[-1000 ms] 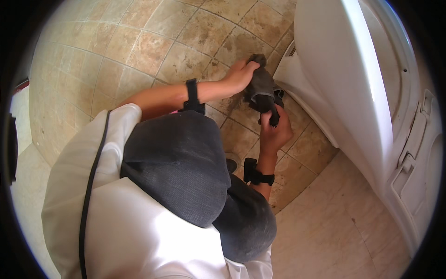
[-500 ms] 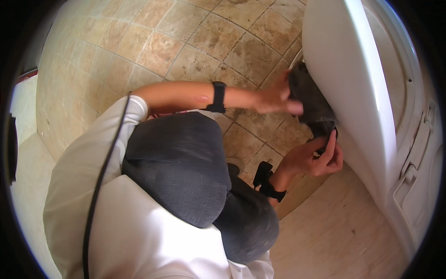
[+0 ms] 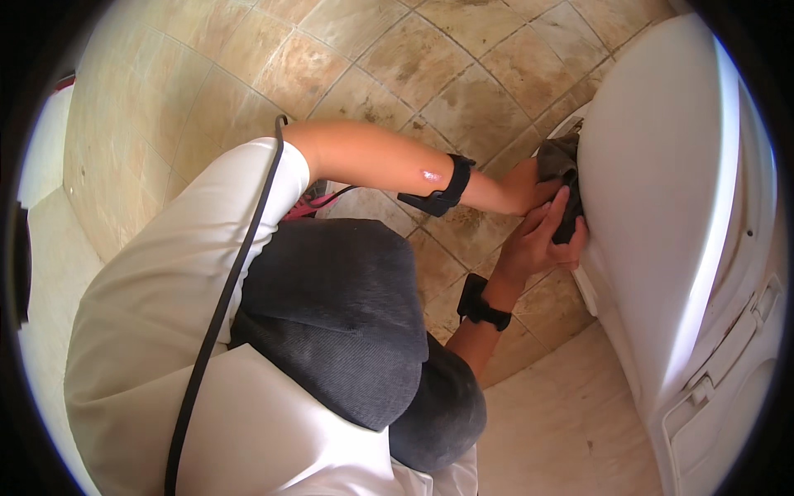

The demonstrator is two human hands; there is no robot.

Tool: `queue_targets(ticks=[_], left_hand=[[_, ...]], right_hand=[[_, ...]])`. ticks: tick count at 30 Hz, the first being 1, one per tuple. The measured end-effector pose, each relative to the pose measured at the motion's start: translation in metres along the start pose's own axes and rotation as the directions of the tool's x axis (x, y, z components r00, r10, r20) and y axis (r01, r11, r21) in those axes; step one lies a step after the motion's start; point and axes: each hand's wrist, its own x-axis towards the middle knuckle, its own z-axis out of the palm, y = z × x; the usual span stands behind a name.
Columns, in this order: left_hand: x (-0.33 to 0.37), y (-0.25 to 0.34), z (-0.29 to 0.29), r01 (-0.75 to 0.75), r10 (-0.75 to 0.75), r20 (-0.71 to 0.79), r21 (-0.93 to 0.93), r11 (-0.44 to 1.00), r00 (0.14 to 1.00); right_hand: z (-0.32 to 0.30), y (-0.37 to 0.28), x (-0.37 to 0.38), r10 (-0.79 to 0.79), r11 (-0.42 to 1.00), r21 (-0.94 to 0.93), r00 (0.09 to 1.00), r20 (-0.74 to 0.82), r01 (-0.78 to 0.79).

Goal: The person wipes the interior rim and bowl of a toilet using a cloth, then cleans the lid, tank, and base of the fixture.

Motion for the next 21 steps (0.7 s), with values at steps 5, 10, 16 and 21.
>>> queue_targets(ticks=[5, 10, 16, 21], left_hand=[[0.029, -0.032, -0.001, 0.678, -0.676, -0.056, 0.008, 0.735, 0.735], [0.026, -0.072, 0.0, 0.559, -0.588, -0.097, 0.465, 0.686, 0.803], [-0.009, -0.036, 0.004, 0.56, -0.612, -0.101, 0.541, 0.628, 0.784], [-0.053, 0.018, 0.007, 0.545, -0.549, -0.066, 0.259, 0.797, 0.833]], right_hand=[[0.024, -0.001, -0.009, -0.052, 0.986, 0.162, 0.991, 0.121, 0.032], [0.024, 0.002, -0.01, -0.048, 0.932, 0.363, 0.997, 0.059, 0.023], [-0.007, 0.009, -0.024, -0.077, 0.953, 0.296, 0.997, 0.032, 0.064], [-0.03, 0.008, -0.054, 0.206, 0.911, 0.391, 0.967, -0.147, -0.135]])
